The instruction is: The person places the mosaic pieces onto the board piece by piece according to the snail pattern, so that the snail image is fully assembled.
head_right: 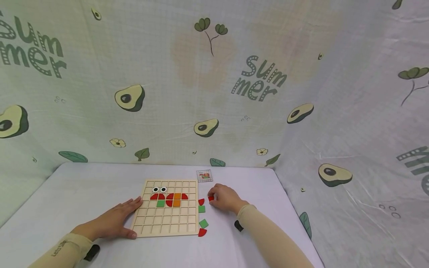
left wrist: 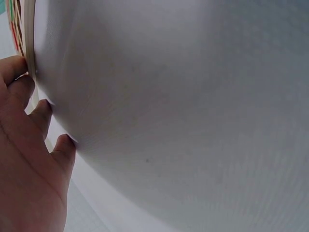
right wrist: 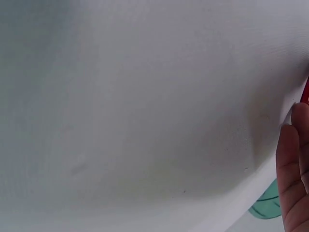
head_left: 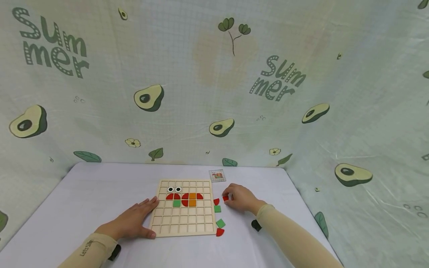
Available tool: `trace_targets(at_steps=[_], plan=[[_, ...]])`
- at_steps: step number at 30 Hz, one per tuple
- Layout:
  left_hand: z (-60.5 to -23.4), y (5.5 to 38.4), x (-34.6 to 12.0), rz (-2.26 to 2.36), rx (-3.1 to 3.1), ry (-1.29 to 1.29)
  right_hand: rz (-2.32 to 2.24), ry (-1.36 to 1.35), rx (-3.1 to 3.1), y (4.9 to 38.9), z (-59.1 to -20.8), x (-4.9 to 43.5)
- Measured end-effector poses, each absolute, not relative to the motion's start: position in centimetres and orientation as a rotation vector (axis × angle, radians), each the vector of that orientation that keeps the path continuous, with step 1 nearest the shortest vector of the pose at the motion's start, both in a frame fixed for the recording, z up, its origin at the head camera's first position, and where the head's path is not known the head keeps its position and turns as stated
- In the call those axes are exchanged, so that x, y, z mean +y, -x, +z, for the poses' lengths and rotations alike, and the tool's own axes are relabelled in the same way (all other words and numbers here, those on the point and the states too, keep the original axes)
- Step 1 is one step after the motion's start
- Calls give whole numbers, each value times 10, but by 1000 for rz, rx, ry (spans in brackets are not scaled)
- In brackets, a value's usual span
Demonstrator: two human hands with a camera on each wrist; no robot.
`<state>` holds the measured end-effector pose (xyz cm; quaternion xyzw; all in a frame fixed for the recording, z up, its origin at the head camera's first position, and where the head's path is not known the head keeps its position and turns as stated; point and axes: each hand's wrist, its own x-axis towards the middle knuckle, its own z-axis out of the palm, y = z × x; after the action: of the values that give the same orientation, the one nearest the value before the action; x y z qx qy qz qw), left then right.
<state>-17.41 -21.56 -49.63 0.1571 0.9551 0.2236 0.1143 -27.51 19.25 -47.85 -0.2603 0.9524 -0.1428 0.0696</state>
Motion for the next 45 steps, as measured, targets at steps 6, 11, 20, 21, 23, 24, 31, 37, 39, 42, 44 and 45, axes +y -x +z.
trace_targets(at_steps=[6, 11, 20, 21, 23, 24, 31, 37, 39, 42, 44, 45], plan=[[-496, 174, -215, 655, 2803, -463, -459, 763, 2868, 273, -480, 195], [-495, 173, -215, 659, 2803, -465, -505, 738, 2858, 273, -483, 197], [-495, 171, -214, 652, 2803, -452, -529, 760, 2831, 271, -482, 198], [-495, 171, -214, 650, 2804, -452, -525, 766, 2831, 271, -482, 199], [-494, 171, -214, 652, 2804, -461, -517, 781, 2833, 272, -483, 199], [-494, 171, -214, 654, 2804, -466, -514, 788, 2834, 272, -483, 200], [-492, 171, -213, 653, 2802, -463, -523, 818, 2840, 275, -484, 201], [-494, 171, -214, 639, 2810, -466, -538, 824, 2848, 275, -481, 199], [-495, 171, -214, 633, 2812, -467, -554, 837, 2844, 275, -479, 196], [-496, 172, -214, 633, 2809, -460, -576, 861, 2835, 275, -476, 190], [-496, 172, -214, 632, 2807, -454, -584, 885, 2829, 276, -476, 185], [-496, 172, -214, 635, 2806, -447, -588, 899, 2825, 276, -475, 182]])
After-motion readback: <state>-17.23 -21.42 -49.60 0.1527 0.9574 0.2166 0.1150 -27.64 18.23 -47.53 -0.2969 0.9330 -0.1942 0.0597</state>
